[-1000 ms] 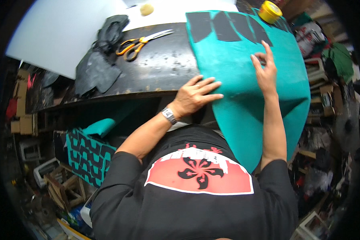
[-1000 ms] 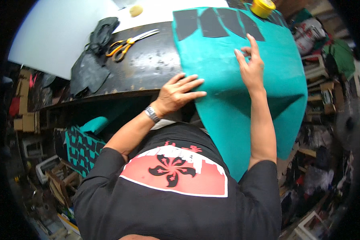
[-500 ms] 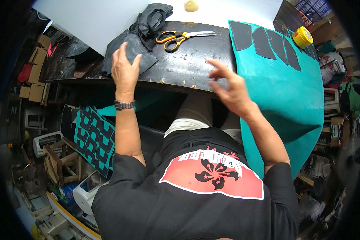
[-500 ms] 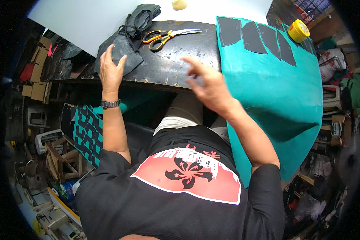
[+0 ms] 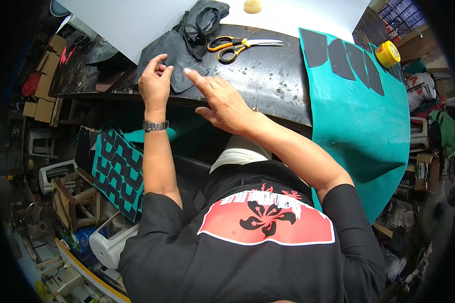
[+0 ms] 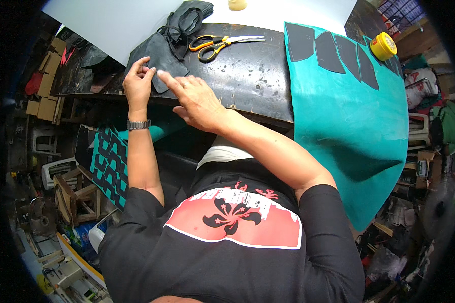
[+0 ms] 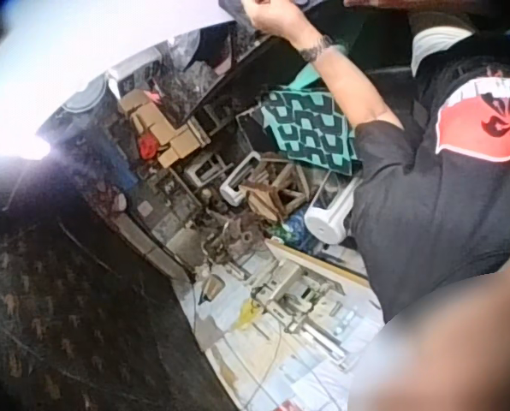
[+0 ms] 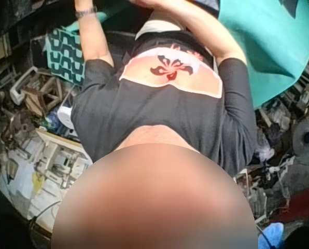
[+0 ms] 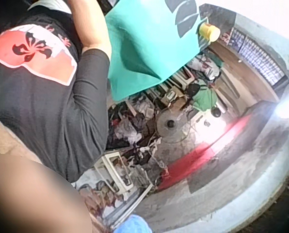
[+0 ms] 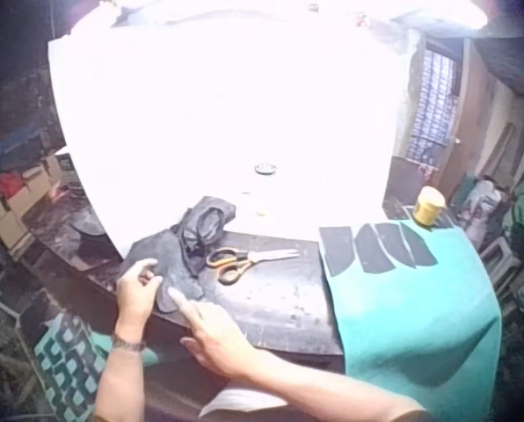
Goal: The person arranges multiple black fabric pieces on a large green sheet on a workbench. They pick up, position, and smooth the pieces, occasionally lifting the green sheet to adjust placement. The person also handles a small ring-like object and continues to organize the black pieces into a pattern.
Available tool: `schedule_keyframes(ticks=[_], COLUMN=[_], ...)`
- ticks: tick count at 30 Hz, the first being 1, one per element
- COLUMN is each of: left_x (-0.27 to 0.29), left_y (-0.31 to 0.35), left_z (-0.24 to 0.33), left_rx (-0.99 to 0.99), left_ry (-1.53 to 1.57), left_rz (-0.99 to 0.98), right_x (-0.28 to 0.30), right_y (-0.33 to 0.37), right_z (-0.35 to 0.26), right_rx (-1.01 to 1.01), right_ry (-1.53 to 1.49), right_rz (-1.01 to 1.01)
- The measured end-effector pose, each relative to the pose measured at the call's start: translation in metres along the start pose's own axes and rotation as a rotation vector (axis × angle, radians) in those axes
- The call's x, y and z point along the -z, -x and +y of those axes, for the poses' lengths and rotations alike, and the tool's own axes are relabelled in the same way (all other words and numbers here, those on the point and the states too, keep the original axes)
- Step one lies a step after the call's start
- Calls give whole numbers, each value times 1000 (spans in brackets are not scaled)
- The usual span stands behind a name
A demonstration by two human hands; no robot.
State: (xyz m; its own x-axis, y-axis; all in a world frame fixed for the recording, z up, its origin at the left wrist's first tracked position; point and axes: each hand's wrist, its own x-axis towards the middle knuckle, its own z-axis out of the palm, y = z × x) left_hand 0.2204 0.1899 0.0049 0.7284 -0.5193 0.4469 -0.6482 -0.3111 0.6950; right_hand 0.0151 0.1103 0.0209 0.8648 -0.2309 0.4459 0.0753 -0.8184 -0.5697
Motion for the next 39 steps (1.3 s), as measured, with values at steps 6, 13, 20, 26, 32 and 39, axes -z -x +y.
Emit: schedule_keyframes(ticks=[6,13,20,26,32,39], left_x=[23,3,-76,-110,-140,-184], left_y=[15,55,58,56,68,38], left_z=[37,85,132,186,209,194], left_rx=[178,-16,284,89,41,202], left_ry=[650,856,1001,761,796,988], left_rz=[-74,-98,-878,-1230,-1286,-1212], right_x=[-20,40,121,197,244,200], right_y=[-30,19,103,149,171,196], right_z=[-9,-12,9,24,63,65], right_rx=[79,21,-280,-544,-594,-680], right_ry=[-47,-375,-354,-477,-668,-628], right_rz=[334,456,580,461,584,1011])
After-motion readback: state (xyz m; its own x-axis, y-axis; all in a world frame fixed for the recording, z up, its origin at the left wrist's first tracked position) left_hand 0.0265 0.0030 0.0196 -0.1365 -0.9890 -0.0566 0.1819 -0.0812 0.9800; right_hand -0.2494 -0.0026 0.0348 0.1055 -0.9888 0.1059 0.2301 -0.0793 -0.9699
